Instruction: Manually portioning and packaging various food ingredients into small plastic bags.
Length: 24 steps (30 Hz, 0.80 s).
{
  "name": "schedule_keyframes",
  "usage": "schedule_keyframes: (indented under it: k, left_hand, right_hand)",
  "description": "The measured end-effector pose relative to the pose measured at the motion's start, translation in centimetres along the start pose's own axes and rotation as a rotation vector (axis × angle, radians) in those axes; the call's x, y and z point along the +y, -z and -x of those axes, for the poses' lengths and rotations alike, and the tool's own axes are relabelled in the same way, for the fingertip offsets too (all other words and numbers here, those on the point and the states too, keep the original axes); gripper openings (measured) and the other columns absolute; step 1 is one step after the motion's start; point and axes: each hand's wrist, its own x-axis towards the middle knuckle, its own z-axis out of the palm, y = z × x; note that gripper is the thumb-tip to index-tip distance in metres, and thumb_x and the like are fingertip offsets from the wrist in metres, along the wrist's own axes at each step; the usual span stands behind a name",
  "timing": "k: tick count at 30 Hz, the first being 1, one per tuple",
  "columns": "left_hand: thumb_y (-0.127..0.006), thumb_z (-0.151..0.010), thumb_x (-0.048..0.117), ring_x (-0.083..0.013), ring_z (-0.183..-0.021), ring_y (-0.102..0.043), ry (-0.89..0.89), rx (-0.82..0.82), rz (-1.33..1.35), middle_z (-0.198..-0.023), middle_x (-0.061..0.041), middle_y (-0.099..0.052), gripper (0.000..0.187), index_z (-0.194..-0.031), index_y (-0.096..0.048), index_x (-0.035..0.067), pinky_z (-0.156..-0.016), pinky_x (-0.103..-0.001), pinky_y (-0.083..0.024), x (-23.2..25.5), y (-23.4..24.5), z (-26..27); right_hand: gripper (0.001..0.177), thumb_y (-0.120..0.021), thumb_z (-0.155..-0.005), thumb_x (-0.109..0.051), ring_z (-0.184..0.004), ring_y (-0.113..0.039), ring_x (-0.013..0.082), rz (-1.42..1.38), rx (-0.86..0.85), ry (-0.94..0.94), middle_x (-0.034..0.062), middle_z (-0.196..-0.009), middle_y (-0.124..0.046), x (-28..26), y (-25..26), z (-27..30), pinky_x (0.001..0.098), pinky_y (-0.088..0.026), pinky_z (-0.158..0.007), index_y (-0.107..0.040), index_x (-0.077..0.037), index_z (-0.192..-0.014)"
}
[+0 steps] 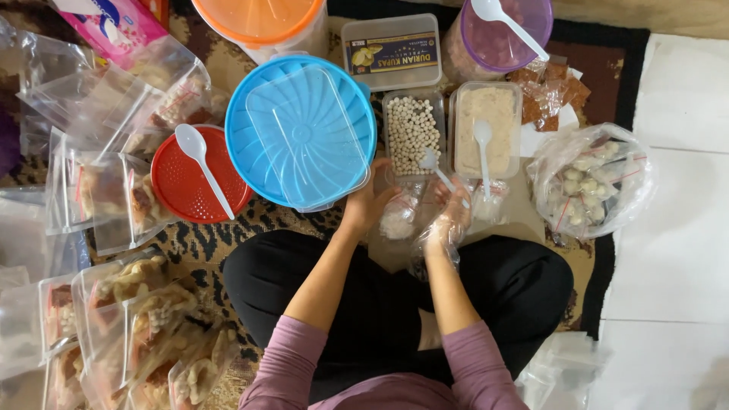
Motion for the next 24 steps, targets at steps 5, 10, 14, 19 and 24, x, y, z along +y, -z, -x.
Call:
schedule_keyframes:
  k: [5, 10, 14, 19, 24]
  left_hand:
    - [-0.08, -0.089, 0.029, -0.037, -0.132, -0.055, 0.007, -0.005, -0.007, -0.136, -0.014, -0.061, 0.063, -0.144, -0.048, 0.021, -0.115, -0.051, -0.041, -0.9, -0.3, 0.0]
    - [-0.079, -0.089, 0.028, -0.0367, -0.133, -0.055, 0.0, -0.012, -0.066, -0.137, -0.014, -0.061, 0.064, -0.145, -0.047, 0.022, -0.115, -0.051, -0.04, -0.8, -0.3, -0.1]
    - [-0.076, -0.092, 0.032, -0.0341, -0.132, -0.055, -0.031, -0.038, -0.087, -0.135, -0.012, -0.062, 0.06, -0.144, -0.047, 0.022, -0.116, -0.05, -0.04, -0.8, -0.1, -0.6]
    - [-0.075, -0.093, 0.032, -0.0354, -0.132, -0.055, -0.053, -0.041, -0.111, -0.135, -0.014, -0.062, 0.059, -0.143, -0.047, 0.02, -0.115, -0.051, -0.041, -0.4, -0.1, -1.0]
    - [-0.076, -0.092, 0.035, -0.0306, -0.129, -0.059, -0.143, -0.016, -0.129, -0.134, -0.01, -0.063, 0.062, -0.144, -0.047, 0.022, -0.115, -0.048, -0.043, -1.7, -1.0, -1.0]
  right_hand:
    - [0.033, -0.05, -0.1, -0.02, -0.074, -0.076, 0.0143, 0.019, 0.009, -0.053, 0.0144, -0.087, -0.078, 1.0, 1.1, -1.0, 0.0188, -0.062, -0.068, -0.072, -0.006, -0.121]
    - [0.033, -0.054, -0.101, -0.027, -0.08, -0.078, 0.0168, 0.026, 0.009, -0.066, 0.0152, -0.09, -0.079, 3.3, 2.5, -2.9, 0.0219, -0.064, -0.072, -0.071, -0.008, -0.121]
    - [0.039, -0.043, -0.105, -0.027, -0.08, -0.076, 0.0167, 0.0, -0.078, -0.002, 0.0195, -0.093, -0.076, 2.3, 3.1, -2.5, 0.0204, -0.063, -0.07, -0.066, -0.004, -0.127]
    - [0.045, -0.051, -0.105, -0.044, -0.08, -0.076, 0.021, -0.078, -0.095, 0.162, 0.0217, -0.09, -0.074, 2.9, 4.0, -3.0, 0.0246, -0.064, -0.069, -0.067, -0.005, -0.123]
    - [0.038, -0.058, -0.101, -0.042, -0.075, -0.072, 0.0144, 0.023, -0.155, 0.19, 0.0125, -0.076, -0.071, -0.6, 2.6, -0.6, 0.0239, -0.061, -0.07, -0.071, -0.007, -0.108]
